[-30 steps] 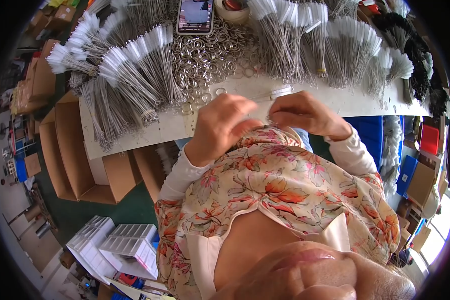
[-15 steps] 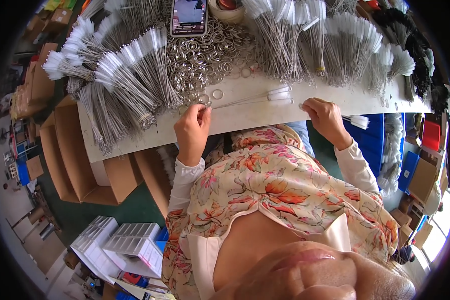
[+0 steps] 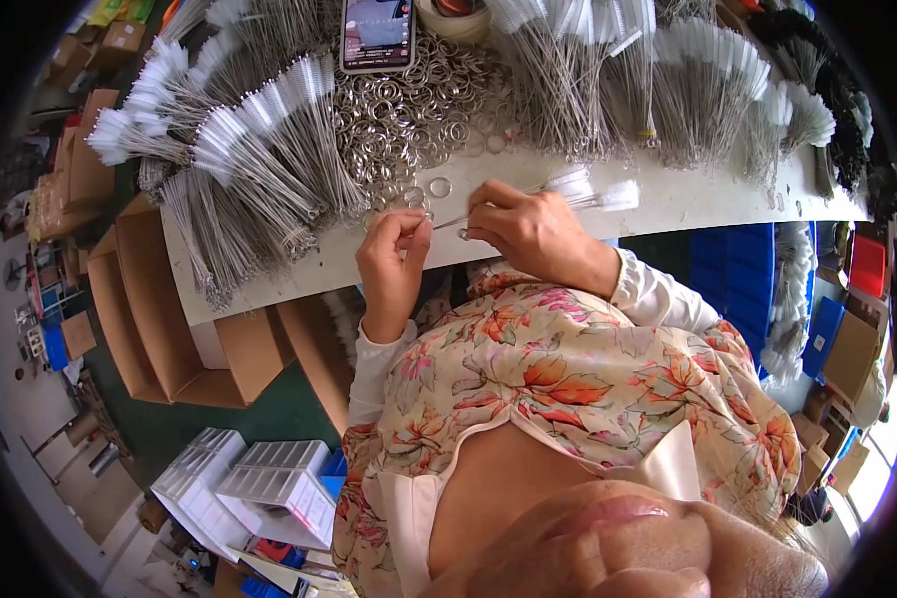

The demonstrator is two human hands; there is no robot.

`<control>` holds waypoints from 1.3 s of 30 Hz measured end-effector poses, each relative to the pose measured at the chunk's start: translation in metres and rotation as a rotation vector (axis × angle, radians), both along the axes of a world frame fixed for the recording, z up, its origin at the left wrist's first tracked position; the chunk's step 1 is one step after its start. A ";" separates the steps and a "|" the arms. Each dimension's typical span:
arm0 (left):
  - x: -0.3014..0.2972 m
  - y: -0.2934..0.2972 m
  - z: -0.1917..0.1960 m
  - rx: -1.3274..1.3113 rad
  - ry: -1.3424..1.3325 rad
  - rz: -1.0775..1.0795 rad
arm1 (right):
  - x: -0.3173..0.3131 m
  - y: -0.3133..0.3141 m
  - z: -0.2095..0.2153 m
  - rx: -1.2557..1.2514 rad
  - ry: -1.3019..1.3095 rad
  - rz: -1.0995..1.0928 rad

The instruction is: Assembling small white cleaning brushes onto metal rings and organizing them.

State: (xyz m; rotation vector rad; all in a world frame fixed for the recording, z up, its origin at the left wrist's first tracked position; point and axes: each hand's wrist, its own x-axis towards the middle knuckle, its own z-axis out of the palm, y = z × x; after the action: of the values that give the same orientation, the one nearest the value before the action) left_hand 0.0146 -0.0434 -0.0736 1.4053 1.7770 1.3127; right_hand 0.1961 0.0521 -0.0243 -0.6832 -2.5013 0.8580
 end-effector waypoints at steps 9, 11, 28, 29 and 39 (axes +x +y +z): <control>-0.011 0.013 0.052 -0.006 -0.468 -0.160 | -0.015 0.001 0.009 -0.030 0.020 0.018; -0.016 0.015 0.058 0.006 -0.503 -0.231 | -0.014 0.001 0.014 -0.103 0.068 0.004; -0.020 0.019 0.080 0.086 -0.470 -0.302 | -0.015 -0.001 0.036 -0.441 0.226 0.008; -0.017 0.018 0.083 0.073 -0.506 -0.235 | -0.015 -0.002 0.037 -0.451 0.238 0.005; -0.018 0.039 0.094 0.343 -0.114 -0.214 | -0.017 0.013 0.053 -0.935 0.380 -0.063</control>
State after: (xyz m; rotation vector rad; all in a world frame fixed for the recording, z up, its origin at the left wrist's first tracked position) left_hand -0.0032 -0.0046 0.0208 1.6134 1.3291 1.5953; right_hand 0.1786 0.0655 0.0285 -0.7565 -1.6475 1.9399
